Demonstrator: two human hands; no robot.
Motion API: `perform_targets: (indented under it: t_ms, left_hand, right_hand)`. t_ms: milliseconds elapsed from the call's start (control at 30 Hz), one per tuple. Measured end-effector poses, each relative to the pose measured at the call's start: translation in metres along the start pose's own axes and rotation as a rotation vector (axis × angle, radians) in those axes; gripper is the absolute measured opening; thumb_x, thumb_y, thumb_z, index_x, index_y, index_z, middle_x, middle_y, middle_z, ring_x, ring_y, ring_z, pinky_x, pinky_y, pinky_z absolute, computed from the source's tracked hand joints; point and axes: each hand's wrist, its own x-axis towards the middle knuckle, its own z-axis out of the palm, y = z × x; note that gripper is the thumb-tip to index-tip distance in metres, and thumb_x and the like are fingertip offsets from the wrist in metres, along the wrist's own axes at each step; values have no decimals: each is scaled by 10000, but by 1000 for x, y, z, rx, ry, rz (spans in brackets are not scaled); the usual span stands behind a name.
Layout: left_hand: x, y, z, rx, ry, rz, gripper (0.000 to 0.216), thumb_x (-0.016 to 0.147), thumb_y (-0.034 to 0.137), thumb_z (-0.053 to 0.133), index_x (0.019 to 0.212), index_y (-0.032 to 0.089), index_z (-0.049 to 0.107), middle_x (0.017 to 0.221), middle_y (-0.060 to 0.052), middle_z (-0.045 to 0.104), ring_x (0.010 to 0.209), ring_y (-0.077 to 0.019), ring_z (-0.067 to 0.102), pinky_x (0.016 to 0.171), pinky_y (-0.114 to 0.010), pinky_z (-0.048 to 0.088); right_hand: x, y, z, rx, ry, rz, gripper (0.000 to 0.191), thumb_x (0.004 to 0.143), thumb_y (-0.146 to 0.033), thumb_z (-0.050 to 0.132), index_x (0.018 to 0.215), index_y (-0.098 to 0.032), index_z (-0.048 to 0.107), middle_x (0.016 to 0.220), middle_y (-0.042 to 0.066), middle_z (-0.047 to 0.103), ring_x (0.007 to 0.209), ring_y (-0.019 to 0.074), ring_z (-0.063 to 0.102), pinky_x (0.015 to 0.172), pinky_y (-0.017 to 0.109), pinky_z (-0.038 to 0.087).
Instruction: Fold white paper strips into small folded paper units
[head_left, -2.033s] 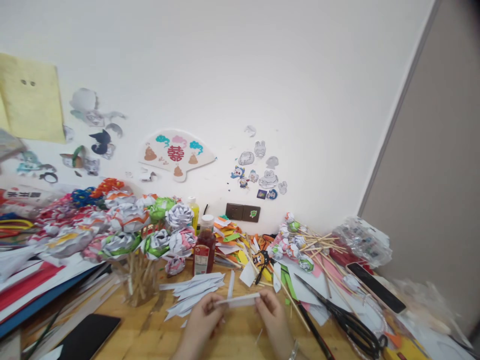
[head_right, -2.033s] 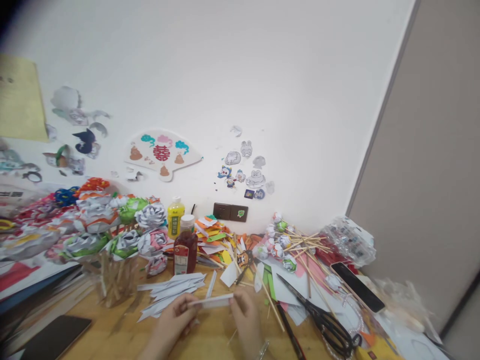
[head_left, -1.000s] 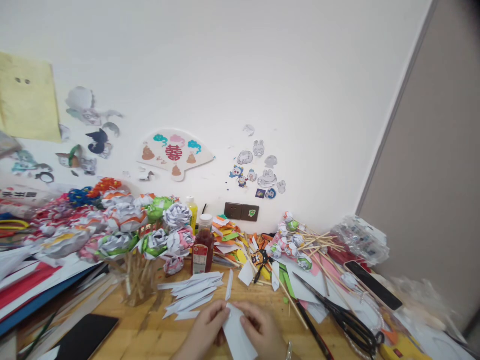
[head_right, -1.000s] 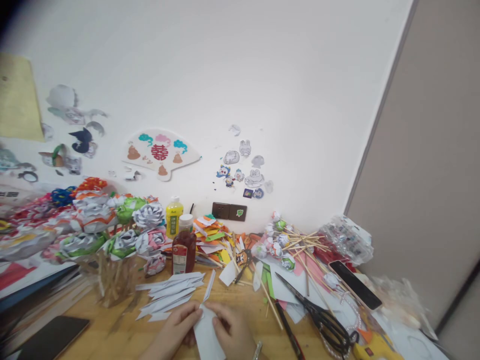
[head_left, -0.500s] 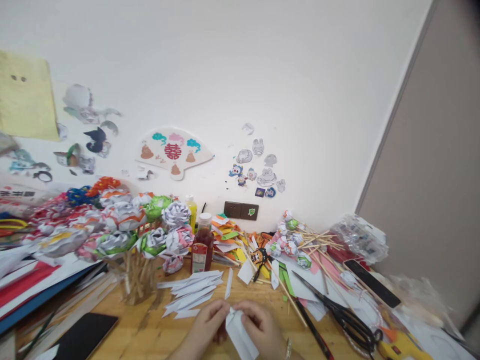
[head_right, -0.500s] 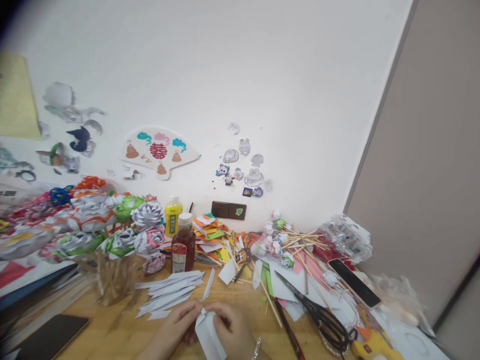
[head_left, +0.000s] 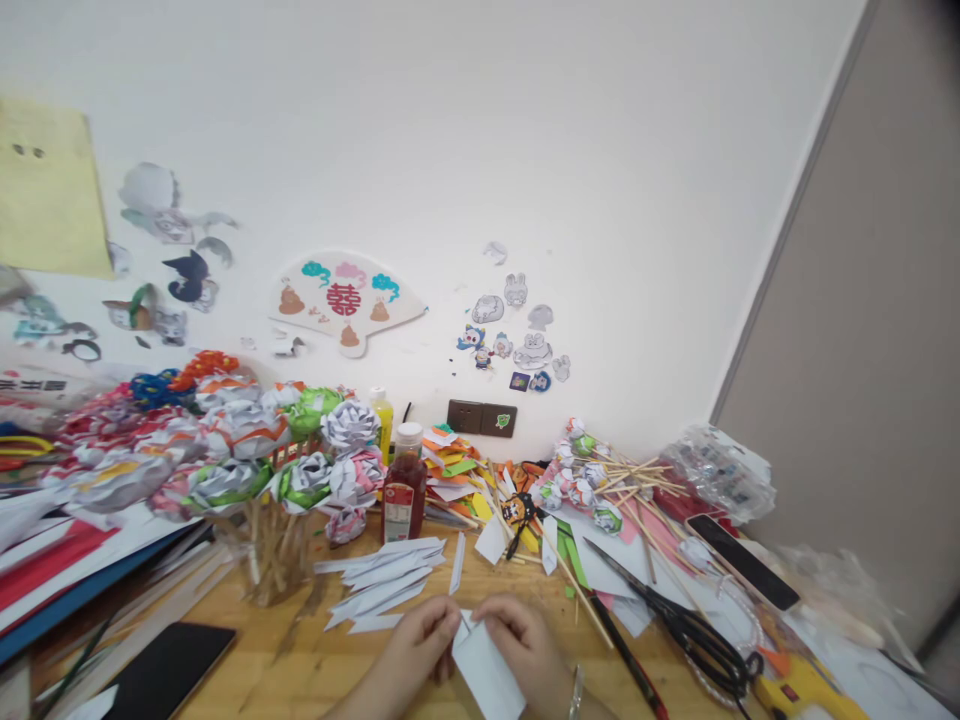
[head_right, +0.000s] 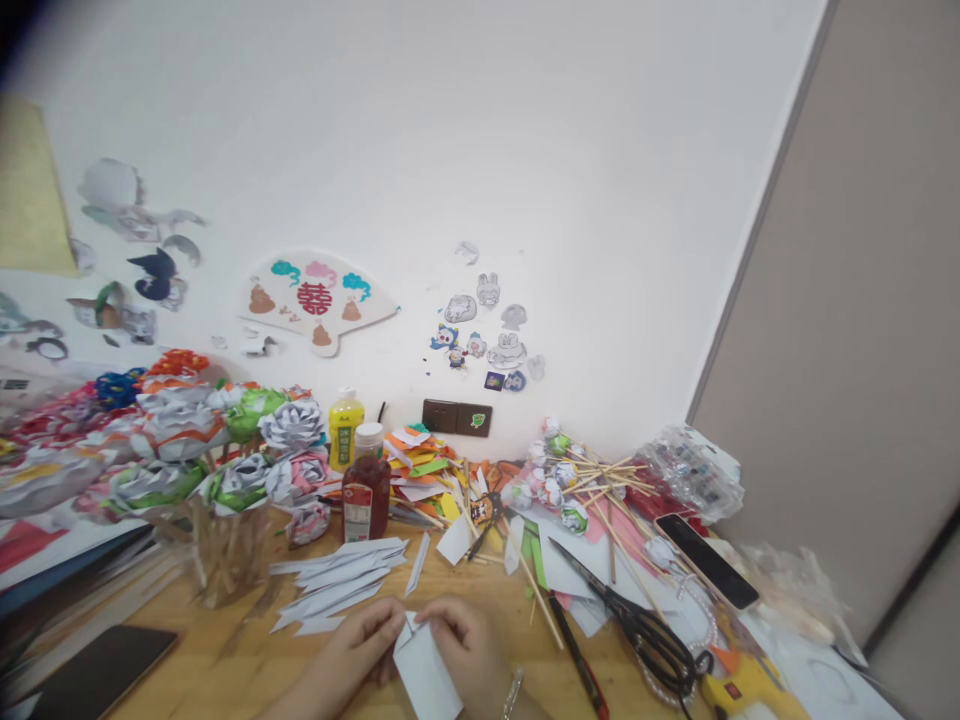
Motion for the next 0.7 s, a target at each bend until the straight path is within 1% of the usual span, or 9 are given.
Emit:
perform_targets:
  t_ms: [100,200,300,433,533,600,700]
  left_hand:
    - [-1,1,1,-12,17,-24,367,649,525,438,531,177,422,402,77,399,366,-74,381,388,-176,246]
    - [-2,2,1,-18,32,-28,352,652,506,445,530,177,423,407,78,393,370,-76,381,388,-176,256]
    - [-1,2,2,-12,32,-24,333,653,485,459,542,172,439,420,75,399,377,-75,378,391,-176,265]
    - [-1,3,2,7,41,-44,337,637,491,468,524,174,442,405,77,383,369,-77,372,385,-178,266]
    - [-1,5,2,11,22,-22,327,640,476,469,518,174,446,402,81,367,366,-75,357,385,-179,265]
    - [-2,6,2,13,23,-10,307,652,446,469,513,173,446,399,80,365,367,-75,353,387,-178,263]
    - [-2,6,2,21,36,-11,276,665,393,472,502,171,449,392,77,372,372,-79,363,393,-176,255]
  right_hand:
    - [0,2,0,-16,-13,1,184,741,-257,450,715,-179,615,620,11,586,578,137,518,526,219,391]
    - [0,3,1,-38,-9,-14,171,732,-225,452,695,-177,611,626,11,579,597,138,513,548,220,385]
    - [-1,2,2,3,-11,5,159,729,-222,451,692,-172,597,613,5,558,572,128,498,524,214,374]
    - [-1,2,4,138,-32,39,149,722,-257,473,815,-177,557,571,-22,522,496,106,466,462,198,353]
    - [0,0,4,141,-43,29,246,712,-265,498,941,-182,531,562,-24,524,477,105,468,447,200,361]
    - [0,-1,3,94,-59,7,242,721,-270,488,938,-186,555,638,10,579,545,129,517,495,223,398]
    - [-1,-2,2,21,-67,-31,202,738,-270,465,843,-181,613,787,55,627,713,176,559,631,274,425]
